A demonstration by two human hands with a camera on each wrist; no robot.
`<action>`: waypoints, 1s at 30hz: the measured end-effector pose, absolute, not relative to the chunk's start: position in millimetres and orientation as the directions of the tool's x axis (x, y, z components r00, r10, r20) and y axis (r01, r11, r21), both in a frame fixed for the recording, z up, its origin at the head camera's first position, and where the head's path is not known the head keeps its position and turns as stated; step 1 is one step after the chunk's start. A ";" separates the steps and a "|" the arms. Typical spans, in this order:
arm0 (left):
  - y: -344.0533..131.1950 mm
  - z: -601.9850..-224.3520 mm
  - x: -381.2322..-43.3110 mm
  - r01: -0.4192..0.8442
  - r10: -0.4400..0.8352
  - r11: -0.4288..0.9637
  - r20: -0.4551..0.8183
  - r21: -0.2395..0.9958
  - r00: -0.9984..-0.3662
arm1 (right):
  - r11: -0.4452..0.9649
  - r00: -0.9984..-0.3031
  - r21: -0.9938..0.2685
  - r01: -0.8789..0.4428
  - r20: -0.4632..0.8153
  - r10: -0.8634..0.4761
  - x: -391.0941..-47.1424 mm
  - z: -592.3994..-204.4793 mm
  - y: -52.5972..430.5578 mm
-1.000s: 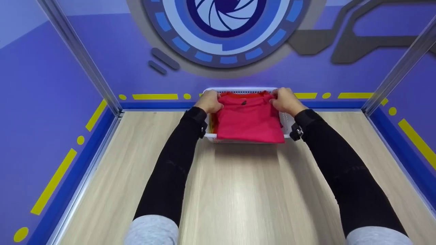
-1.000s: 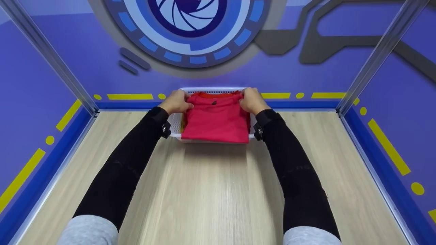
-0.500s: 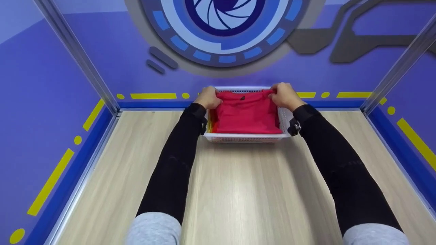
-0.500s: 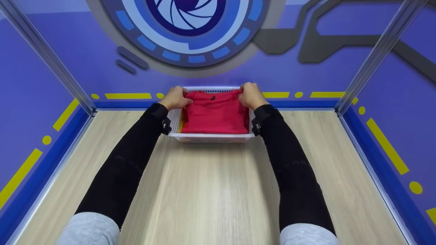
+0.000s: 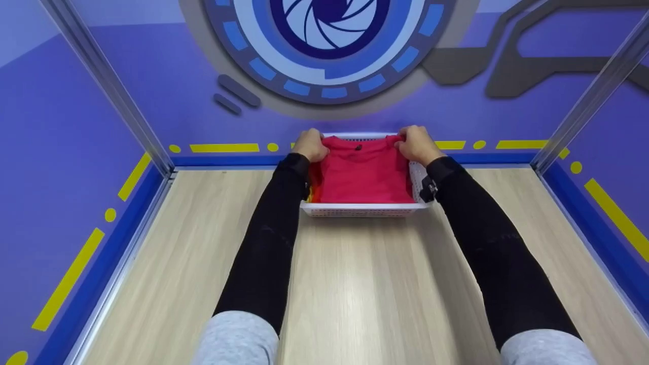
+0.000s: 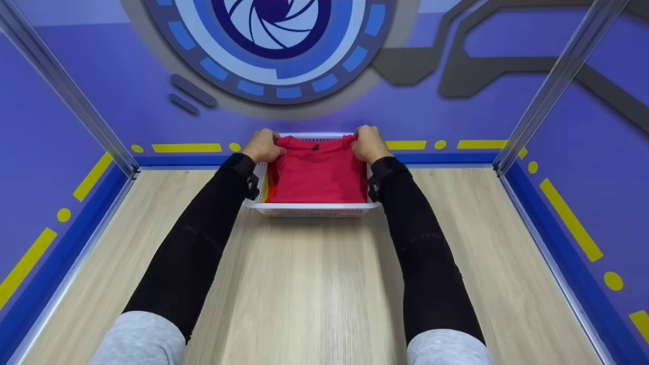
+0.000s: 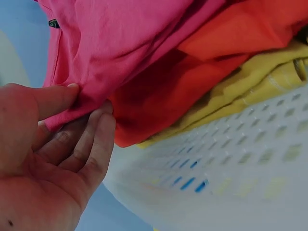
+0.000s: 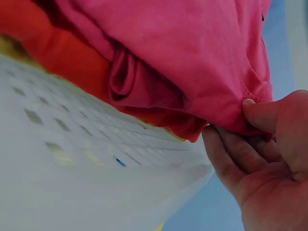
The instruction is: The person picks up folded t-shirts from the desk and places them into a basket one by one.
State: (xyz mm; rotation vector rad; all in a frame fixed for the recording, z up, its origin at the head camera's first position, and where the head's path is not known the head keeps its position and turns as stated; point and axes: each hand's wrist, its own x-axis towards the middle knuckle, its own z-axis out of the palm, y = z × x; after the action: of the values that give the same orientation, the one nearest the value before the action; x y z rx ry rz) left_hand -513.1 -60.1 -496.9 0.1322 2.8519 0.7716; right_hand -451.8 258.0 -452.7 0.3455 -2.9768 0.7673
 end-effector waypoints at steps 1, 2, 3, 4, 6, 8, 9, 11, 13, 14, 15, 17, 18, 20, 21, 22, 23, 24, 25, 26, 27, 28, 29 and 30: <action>-57.3 -488.8 -502.9 0.035 0.130 0.857 -0.150 0.515 -0.980 | 0.854 -0.974 -0.469 -0.226 0.108 -0.199 -451.2 -453.9 258.0; -54.4 -481.1 -493.8 0.030 0.127 0.852 -0.151 0.523 -0.980 | 0.856 -0.975 -0.466 -0.224 0.115 -0.193 -450.6 -454.6 257.9; -51.7 -475.0 -485.5 0.030 0.116 0.848 -0.130 0.530 -0.985 | 0.858 -0.975 -0.462 -0.223 0.121 -0.188 -450.2 -454.7 257.8; -49.0 -468.2 -476.5 0.031 0.110 0.843 -0.116 0.537 -0.987 | 0.861 -0.975 -0.458 -0.223 0.127 -0.184 -449.9 -454.5 257.5; -45.4 -457.7 -461.9 0.025 0.094 0.835 -0.098 0.550 -0.991 | 0.864 -0.975 -0.453 -0.220 0.132 -0.179 -450.0 -453.4 256.2; -43.5 -454.5 -455.0 0.015 0.070 0.835 -0.079 0.549 -0.994 | 0.866 -0.974 -0.449 -0.221 0.138 -0.178 -451.1 -452.5 254.3; -43.0 -454.6 -454.0 0.008 0.057 0.834 -0.072 0.551 -0.996 | 0.865 -0.974 -0.449 -0.223 0.142 -0.178 -452.0 -452.4 253.2; -42.9 -457.4 -455.4 0.000 0.040 0.830 -0.060 0.558 -0.997 | 0.864 -0.973 -0.451 -0.223 0.153 -0.171 -453.2 -453.0 251.1; -43.0 -460.8 -459.7 -0.007 0.033 0.822 -0.061 0.569 -0.998 | 0.868 -0.974 -0.447 -0.218 0.159 -0.163 -454.6 -454.8 249.7; -43.9 -472.3 -471.5 -0.002 0.032 0.824 -0.050 0.566 -0.998 | 0.872 -0.974 -0.439 -0.218 0.161 -0.162 -455.6 -456.5 249.3; -45.2 -484.8 -484.1 0.008 0.037 0.828 -0.042 0.560 -0.998 | 0.877 -0.974 -0.430 -0.214 0.157 -0.161 -457.0 -458.7 249.4; -48.5 -512.8 -509.4 0.031 0.062 0.837 -0.039 0.547 -0.997 | 0.886 -0.974 -0.411 -0.215 0.160 -0.162 -461.6 -467.3 251.5; -50.3 -528.0 -523.5 0.036 0.075 0.843 -0.050 0.537 -0.996 | 0.889 -0.976 -0.406 -0.210 0.140 -0.167 -462.7 -469.2 252.1; -55.4 -558.3 -552.0 0.062 0.112 0.855 -0.067 0.515 -0.991 | 0.891 -0.977 -0.403 -0.211 0.115 -0.179 -477.3 -485.1 260.5; -57.2 -563.8 -557.3 0.062 0.130 0.853 -0.097 0.518 -0.987 | 0.891 -0.979 -0.406 -0.204 0.100 -0.179 -478.1 -486.0 260.7; -58.5 -566.4 -559.4 0.057 0.143 0.851 -0.126 0.522 -0.982 | 0.889 -0.979 -0.411 -0.203 0.094 -0.180 -479.7 -487.1 261.1; -59.5 -567.9 -561.3 0.051 0.150 0.851 -0.149 0.523 -0.977 | 0.888 -0.978 -0.409 -0.208 0.100 -0.182 -488.9 -496.2 265.9; -60.3 -567.8 -562.4 0.049 0.159 0.850 -0.166 0.524 -0.973 | 0.889 -0.976 -0.405 -0.215 0.101 -0.191 -493.0 -498.8 268.7; -60.8 -565.4 -560.6 0.060 0.168 0.852 -0.162 0.521 -0.972 | 0.894 -0.975 -0.392 -0.217 0.123 -0.183 -498.6 -503.8 271.2; -59.9 -557.9 -553.1 0.069 0.168 0.857 -0.151 0.510 -0.974 | 0.893 -0.973 -0.390 -0.225 0.144 -0.183 -498.3 -502.9 271.7; -57.9 -546.5 -543.8 0.076 0.170 0.864 -0.146 0.498 -0.975 | 0.895 -0.972 -0.387 -0.223 0.153 -0.176 -486.0 -489.1 266.3; -56.3 -537.1 -535.3 0.093 0.167 0.871 -0.112 0.482 -0.980 | 0.892 -0.967 -0.384 -0.237 0.180 -0.180 -485.1 -486.7 267.6; -54.6 -522.1 -522.7 0.105 0.166 0.875 -0.089 0.472 -0.982 | 0.889 -0.960 -0.379 -0.256 0.212 -0.185 -482.5 -483.2 268.1; -53.0 -506.2 -509.5 0.112 0.161 0.879 -0.069 0.464 -0.984 | 0.886 -0.955 -0.380 -0.266 0.228 -0.189 -471.4 -470.4 263.7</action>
State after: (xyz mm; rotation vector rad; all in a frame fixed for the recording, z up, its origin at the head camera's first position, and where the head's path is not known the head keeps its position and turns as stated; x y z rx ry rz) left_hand -509.5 -53.0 -506.2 0.2143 2.9424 0.7164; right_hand -471.4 263.7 -470.4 0.3489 -2.8700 0.6164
